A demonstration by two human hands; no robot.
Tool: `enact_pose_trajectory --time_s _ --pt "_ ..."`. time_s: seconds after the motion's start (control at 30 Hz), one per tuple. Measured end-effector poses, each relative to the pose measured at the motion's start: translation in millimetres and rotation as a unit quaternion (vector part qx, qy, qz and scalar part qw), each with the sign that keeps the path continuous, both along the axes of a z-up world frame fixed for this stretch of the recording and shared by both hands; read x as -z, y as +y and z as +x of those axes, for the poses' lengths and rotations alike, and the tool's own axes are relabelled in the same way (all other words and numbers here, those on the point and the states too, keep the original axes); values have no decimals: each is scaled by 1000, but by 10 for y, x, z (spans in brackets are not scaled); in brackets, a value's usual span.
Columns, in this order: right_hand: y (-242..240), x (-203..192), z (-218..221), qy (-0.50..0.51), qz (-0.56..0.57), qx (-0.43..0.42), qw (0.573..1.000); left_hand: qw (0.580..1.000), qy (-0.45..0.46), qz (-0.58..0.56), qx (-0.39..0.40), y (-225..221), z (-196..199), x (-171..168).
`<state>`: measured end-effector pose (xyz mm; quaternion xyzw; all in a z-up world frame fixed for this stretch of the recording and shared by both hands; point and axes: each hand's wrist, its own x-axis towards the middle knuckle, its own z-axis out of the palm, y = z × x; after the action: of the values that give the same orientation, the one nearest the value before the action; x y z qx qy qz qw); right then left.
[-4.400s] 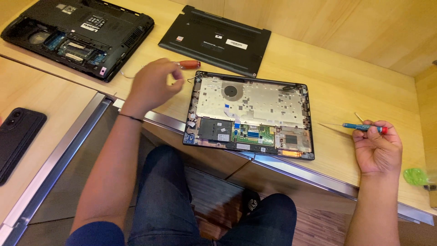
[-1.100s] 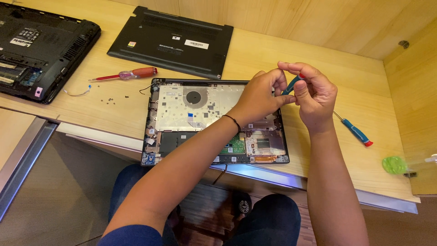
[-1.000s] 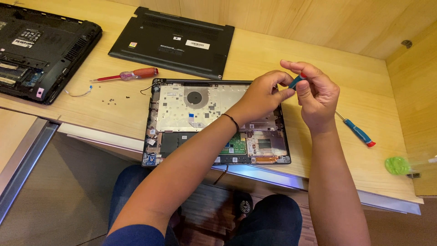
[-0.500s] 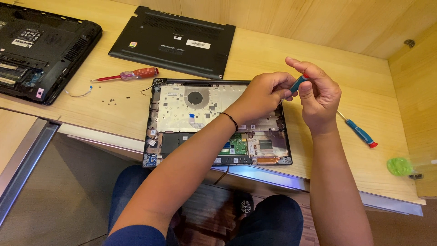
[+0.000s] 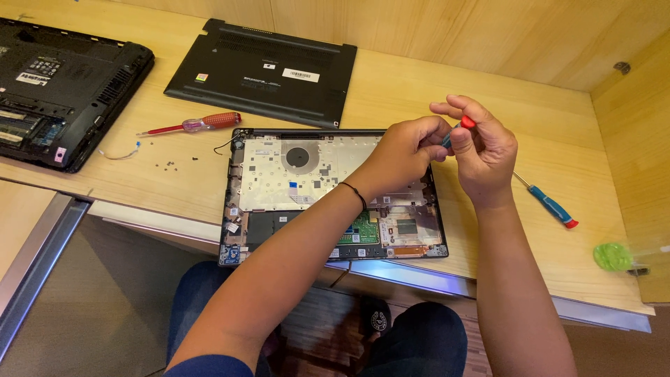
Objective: Removing internal screws from a laptop chassis and motherboard using a manual screwdriver.
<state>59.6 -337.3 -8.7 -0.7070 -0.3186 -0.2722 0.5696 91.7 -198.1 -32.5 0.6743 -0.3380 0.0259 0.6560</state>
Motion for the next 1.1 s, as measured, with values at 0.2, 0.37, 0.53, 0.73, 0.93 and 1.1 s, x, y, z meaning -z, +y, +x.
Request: enact_pose_trajectory --time_s 0.2,0.37,0.53,0.73,0.93,1.1 --pt "-14 21 -33 28 -32 35 998 997 19 38 -71 86 -70 -155" --pt "-16 -19 -55 24 -11 34 999 997 -22 18 -75 59 -111 -183" --pt "-82 19 15 6 56 41 998 998 -36 8 -60 99 -28 -140" --pt "-176 84 90 1 52 69 996 980 -111 154 -65 178 14 -91" --pt "-207 115 121 12 43 78 996 982 -49 175 -48 196 55 14" --pt "-165 174 144 27 38 76 996 983 -32 178 -37 217 53 -17"
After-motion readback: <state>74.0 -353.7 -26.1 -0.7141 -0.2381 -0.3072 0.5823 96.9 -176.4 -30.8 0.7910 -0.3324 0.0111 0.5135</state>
